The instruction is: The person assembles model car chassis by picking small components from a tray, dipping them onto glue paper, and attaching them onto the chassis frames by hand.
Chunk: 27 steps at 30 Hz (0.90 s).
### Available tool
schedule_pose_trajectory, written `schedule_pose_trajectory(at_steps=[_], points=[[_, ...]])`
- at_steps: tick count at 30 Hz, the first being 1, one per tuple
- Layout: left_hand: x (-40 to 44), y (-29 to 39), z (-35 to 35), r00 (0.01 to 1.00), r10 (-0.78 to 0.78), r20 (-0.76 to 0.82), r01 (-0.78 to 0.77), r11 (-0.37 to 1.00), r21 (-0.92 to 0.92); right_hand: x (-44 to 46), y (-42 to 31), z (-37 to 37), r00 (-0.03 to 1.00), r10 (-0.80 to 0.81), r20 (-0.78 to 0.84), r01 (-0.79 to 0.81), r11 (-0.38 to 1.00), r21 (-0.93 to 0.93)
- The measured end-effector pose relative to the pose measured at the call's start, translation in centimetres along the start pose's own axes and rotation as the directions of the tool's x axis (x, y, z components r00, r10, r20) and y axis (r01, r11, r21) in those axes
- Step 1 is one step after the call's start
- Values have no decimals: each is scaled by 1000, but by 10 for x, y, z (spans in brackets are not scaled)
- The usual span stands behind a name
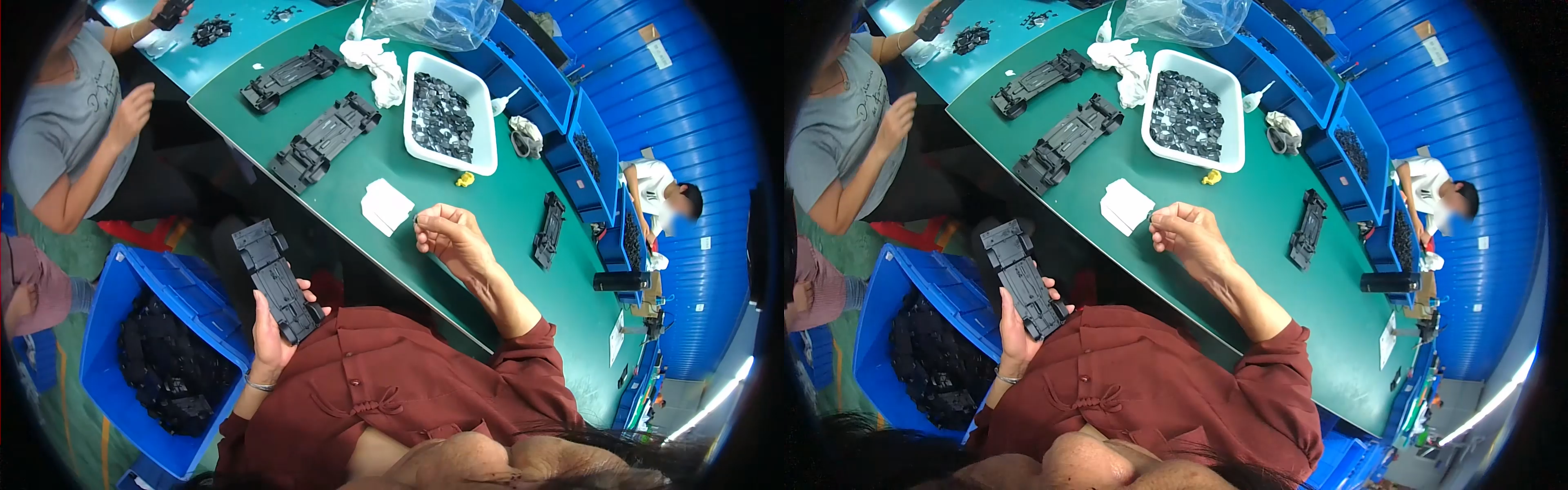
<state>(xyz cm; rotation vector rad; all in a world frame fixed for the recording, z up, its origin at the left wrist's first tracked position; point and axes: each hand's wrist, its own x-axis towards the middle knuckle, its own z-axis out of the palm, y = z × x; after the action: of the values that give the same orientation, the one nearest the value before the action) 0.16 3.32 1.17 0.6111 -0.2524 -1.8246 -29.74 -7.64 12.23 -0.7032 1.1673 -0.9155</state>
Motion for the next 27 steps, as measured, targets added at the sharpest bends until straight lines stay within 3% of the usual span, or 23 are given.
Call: schedule_pose_trajectory(at_steps=[14,20,23,24,27], points=[[3,-1,-7,1000,-18,-10,18,1000,10,8,-4,8,1000,2,-1,-2,999,-49],[4,-1,-9,999,-25,-30,26,999,21,30,-5,11,969,-244,33,244,931,-271],[5,0,-10,999,-29,-39,31,999,34,46,-3,12,936,-349,48,323,797,-510],[5,1,-10,999,-26,-41,28,999,33,49,-4,14,937,-345,51,321,796,-512],[5,1,-11,998,-22,-54,23,1000,17,55,-5,21,845,-509,166,426,452,-784]])
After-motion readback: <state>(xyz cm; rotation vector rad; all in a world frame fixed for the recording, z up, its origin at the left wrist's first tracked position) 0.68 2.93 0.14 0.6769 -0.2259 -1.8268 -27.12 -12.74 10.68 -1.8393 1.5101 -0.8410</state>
